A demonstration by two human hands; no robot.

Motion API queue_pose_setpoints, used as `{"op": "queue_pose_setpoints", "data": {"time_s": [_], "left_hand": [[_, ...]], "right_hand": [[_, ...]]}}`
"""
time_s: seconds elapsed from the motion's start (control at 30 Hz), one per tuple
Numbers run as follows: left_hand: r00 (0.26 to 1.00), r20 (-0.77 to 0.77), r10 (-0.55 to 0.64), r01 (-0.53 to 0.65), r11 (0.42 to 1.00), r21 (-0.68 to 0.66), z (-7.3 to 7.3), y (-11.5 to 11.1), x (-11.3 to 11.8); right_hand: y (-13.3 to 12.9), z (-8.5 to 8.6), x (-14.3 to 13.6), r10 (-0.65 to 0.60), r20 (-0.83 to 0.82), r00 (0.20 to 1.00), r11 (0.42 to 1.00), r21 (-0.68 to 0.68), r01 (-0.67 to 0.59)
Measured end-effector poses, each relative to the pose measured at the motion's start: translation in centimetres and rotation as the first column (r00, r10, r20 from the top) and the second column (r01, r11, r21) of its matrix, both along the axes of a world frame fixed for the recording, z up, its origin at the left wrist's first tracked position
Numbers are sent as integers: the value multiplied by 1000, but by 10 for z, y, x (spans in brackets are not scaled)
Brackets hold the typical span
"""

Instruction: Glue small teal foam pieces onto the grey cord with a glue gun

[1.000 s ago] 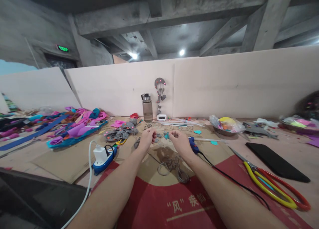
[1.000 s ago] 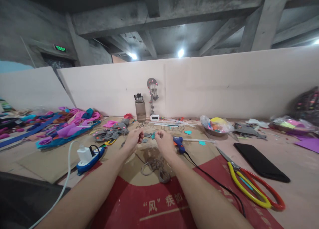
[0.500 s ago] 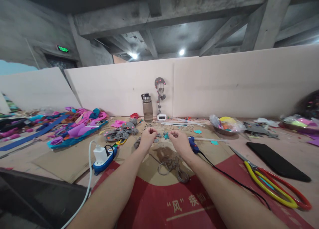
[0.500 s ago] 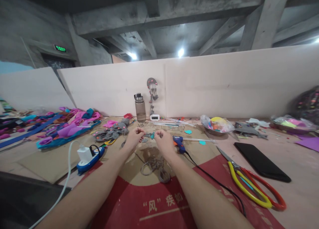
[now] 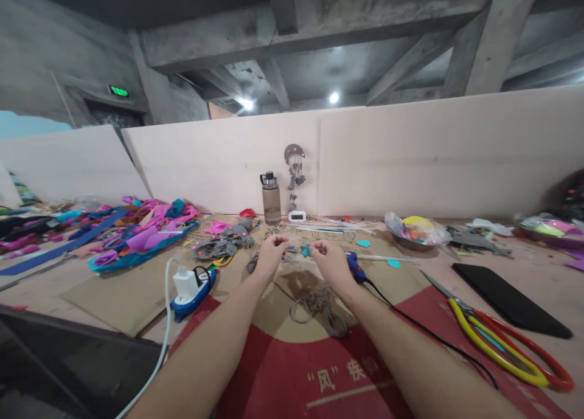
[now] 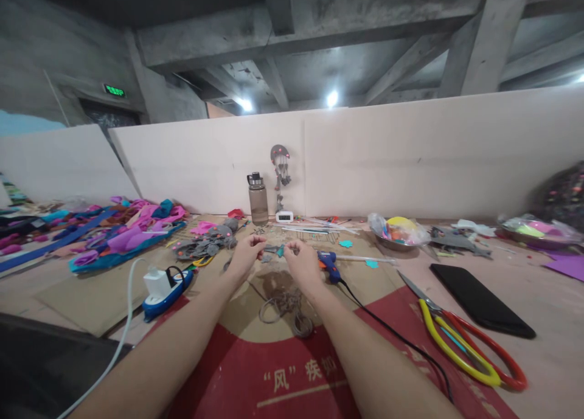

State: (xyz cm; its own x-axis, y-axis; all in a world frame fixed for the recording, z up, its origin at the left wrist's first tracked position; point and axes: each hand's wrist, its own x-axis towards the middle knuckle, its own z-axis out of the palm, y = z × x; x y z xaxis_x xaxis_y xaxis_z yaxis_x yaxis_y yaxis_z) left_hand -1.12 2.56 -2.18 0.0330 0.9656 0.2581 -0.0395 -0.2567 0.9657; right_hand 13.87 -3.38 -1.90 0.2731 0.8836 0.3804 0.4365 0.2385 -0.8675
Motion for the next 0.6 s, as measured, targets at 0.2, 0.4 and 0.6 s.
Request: {"op": "queue_pose_setpoints", "data": {"time_s": [0.2, 0.4, 0.6], "left_hand": [[999, 1, -43, 43, 998, -36, 2, -2, 2], [996, -22, -84, 81, 993, -82, 4, -3, 2], [995, -93, -45, 39, 997, -69, 2, -3, 1]], "right_hand": [[1, 0, 0, 9, 8, 1000, 1000, 9, -9], [1, 0, -1, -6, 12, 1000, 1000, -2, 6], [-3, 3, -2, -12, 25, 1000, 1000, -7, 12]]}}
